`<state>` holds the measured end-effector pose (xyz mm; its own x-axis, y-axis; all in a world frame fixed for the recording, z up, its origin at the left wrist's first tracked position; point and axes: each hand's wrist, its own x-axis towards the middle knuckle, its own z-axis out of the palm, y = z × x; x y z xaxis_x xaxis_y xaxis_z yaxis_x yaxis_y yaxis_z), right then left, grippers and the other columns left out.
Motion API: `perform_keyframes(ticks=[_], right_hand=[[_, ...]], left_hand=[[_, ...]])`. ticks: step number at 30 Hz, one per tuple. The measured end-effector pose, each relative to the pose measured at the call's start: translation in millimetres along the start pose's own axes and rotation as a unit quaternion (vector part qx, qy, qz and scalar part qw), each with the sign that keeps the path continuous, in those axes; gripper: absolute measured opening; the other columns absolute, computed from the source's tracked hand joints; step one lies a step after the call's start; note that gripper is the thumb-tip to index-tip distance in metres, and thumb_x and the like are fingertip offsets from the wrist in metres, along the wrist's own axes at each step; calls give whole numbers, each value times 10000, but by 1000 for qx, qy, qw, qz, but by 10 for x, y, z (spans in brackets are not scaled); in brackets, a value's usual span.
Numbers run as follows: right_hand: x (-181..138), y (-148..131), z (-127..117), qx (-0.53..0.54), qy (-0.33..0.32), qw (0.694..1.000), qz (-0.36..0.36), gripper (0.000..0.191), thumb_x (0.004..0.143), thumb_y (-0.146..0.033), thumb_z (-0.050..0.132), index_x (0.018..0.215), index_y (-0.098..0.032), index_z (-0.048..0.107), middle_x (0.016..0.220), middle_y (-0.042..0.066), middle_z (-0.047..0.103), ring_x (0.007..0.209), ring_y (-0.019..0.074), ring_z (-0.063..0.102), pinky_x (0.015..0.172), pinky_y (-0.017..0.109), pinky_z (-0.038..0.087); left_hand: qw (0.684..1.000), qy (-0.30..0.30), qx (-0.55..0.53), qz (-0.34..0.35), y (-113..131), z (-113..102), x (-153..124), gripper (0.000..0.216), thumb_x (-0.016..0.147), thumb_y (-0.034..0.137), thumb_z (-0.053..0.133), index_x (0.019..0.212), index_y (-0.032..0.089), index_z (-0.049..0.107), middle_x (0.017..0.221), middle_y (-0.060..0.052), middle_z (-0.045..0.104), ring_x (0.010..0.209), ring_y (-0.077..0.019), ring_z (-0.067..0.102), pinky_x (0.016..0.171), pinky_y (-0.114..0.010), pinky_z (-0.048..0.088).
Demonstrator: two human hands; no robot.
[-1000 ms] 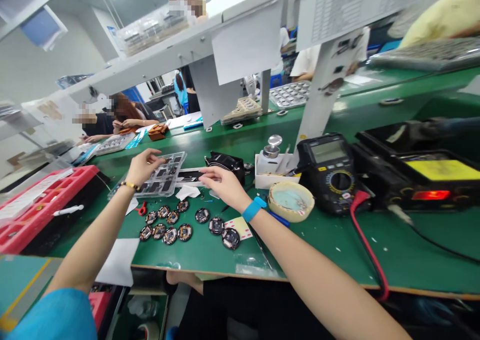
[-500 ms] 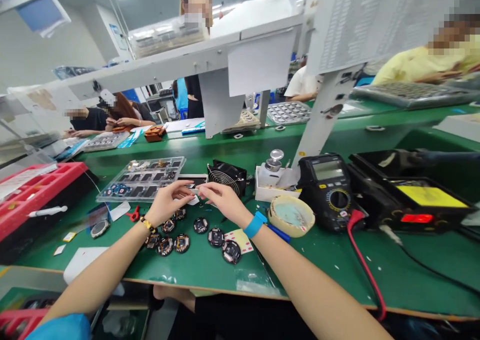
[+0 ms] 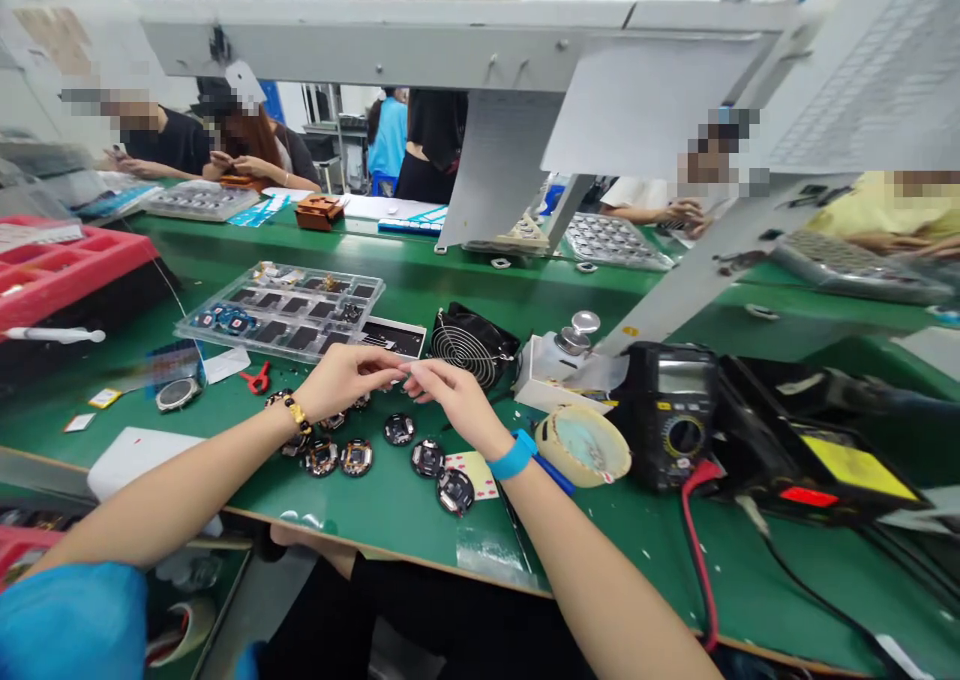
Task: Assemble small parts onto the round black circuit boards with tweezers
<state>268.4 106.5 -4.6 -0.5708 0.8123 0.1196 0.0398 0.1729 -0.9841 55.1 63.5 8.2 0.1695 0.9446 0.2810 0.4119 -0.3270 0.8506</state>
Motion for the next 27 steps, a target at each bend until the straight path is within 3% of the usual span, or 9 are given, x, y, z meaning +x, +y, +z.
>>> perform_keyframes(ticks=[5, 9, 13, 18, 23, 27], right_hand=[[-51, -23, 10, -117, 37, 990, -62, 418, 977, -575, 598, 1088, -222, 791, 951, 62, 766, 869, 206, 712, 818, 350, 578], [-77, -51, -7, -196, 96, 971, -95, 379, 1012, -523, 563, 1066, -222, 786, 910, 50, 773, 858, 213, 723, 818, 345, 559], [-57, -53, -50, -220, 124, 962, -104, 383, 1026, -506, 538, 1053, -214, 784, 866, 39, 768, 834, 205, 722, 796, 325, 547], [-35, -7, -56, -233, 96, 960, -122, 359, 1043, -472, 516, 1066, -233, 784, 878, 26, 777, 836, 196, 730, 809, 317, 537], [-14, 29, -67, -241, 89, 957, -134, 350, 1046, -465, 514, 1037, -247, 788, 863, 15, 776, 827, 191, 723, 793, 308, 525], [-10, 23, -84, -239, 78, 957, -143, 367, 1049, -460, 493, 1049, -237, 785, 879, 23, 778, 843, 197, 729, 812, 313, 533]], left_hand=[[1000, -19, 10, -7, 28, 7, -13, 223, 966, 303, 621, 1051, 177, 785, 818, -40, 804, 724, -167, 766, 697, -248, 602], [1000, -5, 5, -9, 81, -20, -14, 209, 986, 331, 604, 946, 174, 735, 826, -37, 798, 644, -141, 735, 601, -220, 574], [998, 56, -16, 8, 137, -107, -17, 245, 997, 394, 623, 920, 170, 685, 780, -26, 777, 554, -103, 669, 556, -200, 547], [986, 148, -42, 58, 225, -239, -50, 260, 932, 401, 740, 869, 157, 676, 785, -43, 779, 641, -108, 715, 631, -199, 590], [973, 201, -72, 93, 509, -461, -25, 324, 932, 460, 737, 898, 143, 675, 831, -64, 795, 623, -108, 712, 593, -209, 595], [968, 218, -42, 120, 868, -716, -197, 270, 934, 396, 757, 1034, 146, 741, 974, -76, 819, 762, -152, 771, 673, -264, 635]])
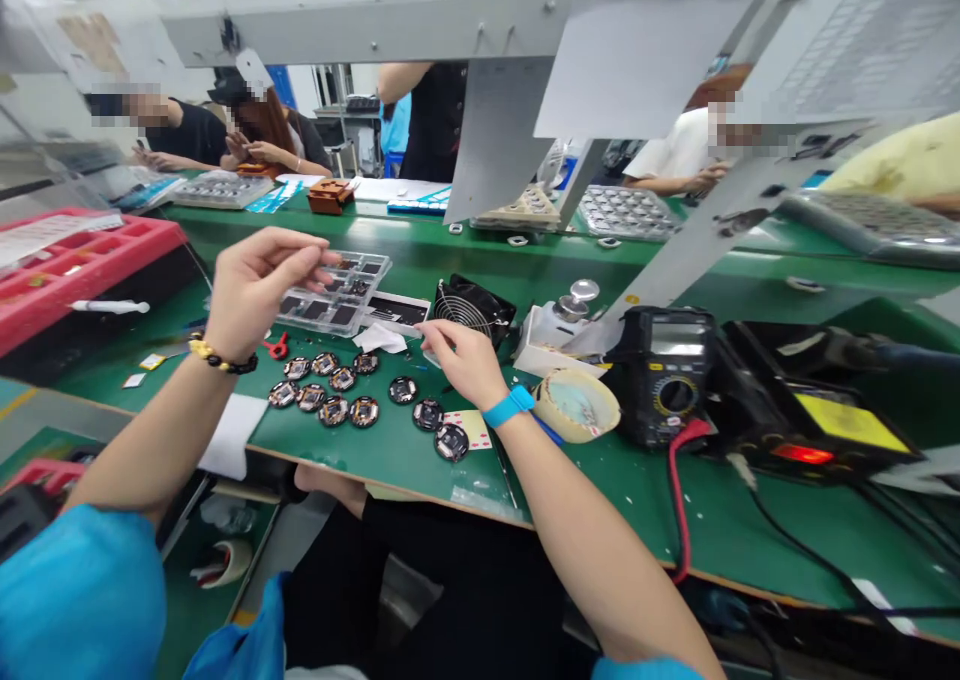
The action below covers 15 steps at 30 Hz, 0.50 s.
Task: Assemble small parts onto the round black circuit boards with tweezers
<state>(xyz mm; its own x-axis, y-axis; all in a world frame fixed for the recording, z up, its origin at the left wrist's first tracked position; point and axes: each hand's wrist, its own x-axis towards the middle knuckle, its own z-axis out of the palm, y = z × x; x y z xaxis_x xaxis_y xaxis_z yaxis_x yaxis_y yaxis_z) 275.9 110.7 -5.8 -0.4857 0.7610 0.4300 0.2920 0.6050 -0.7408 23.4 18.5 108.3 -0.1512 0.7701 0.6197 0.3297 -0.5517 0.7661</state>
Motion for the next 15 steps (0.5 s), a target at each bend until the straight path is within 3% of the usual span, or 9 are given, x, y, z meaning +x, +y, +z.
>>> perform_keyframes(ticks=[4, 7, 9, 12, 15], right_hand=[[-22, -38, 2, -12, 7, 1000, -4, 397, 1045, -480, 489, 1071, -222, 789, 904, 37, 787, 844, 204, 736, 812, 323, 541], [-30, -56, 7, -26, 24, 999, -6, 420, 1037, -511, 495, 1074, -221, 796, 893, 45, 790, 826, 203, 735, 778, 316, 543], [-33, -61, 7, -36, 28, 999, -7, 425, 1036, -512, 494, 1073, -220, 800, 888, 49, 791, 824, 200, 736, 767, 311, 542], [-40, -66, 10, -48, 33, 998, -3, 411, 1028, -505, 494, 1063, -238, 804, 877, 37, 791, 826, 198, 742, 760, 308, 540], [-45, -62, 24, -65, 32, 997, 2, 410, 1016, -513, 482, 1057, -262, 804, 876, 29, 792, 831, 207, 750, 751, 319, 537]], left_hand=[[998, 10, 68, 13, 381, -362, -397, 146, 927, 275, 781, 1064, 226, 788, 1035, -49, 822, 843, -172, 788, 717, -293, 647], [987, 85, 131, -46, 499, -647, -979, 157, 905, 306, 802, 1030, 214, 782, 983, -53, 824, 760, -175, 778, 670, -297, 635], [966, 165, 179, -91, 465, -875, -1437, 205, 879, 366, 818, 917, 175, 752, 826, -43, 806, 622, -154, 727, 602, -274, 598], [915, 260, 240, -194, 265, -1313, -2090, 303, 899, 445, 763, 803, 167, 689, 566, 11, 663, 463, -108, 584, 516, -225, 495], [846, 358, 280, -278, -9, -1805, -2572, 446, 991, 492, 567, 659, 196, 547, 458, 53, 475, 420, -98, 463, 487, -224, 420]])
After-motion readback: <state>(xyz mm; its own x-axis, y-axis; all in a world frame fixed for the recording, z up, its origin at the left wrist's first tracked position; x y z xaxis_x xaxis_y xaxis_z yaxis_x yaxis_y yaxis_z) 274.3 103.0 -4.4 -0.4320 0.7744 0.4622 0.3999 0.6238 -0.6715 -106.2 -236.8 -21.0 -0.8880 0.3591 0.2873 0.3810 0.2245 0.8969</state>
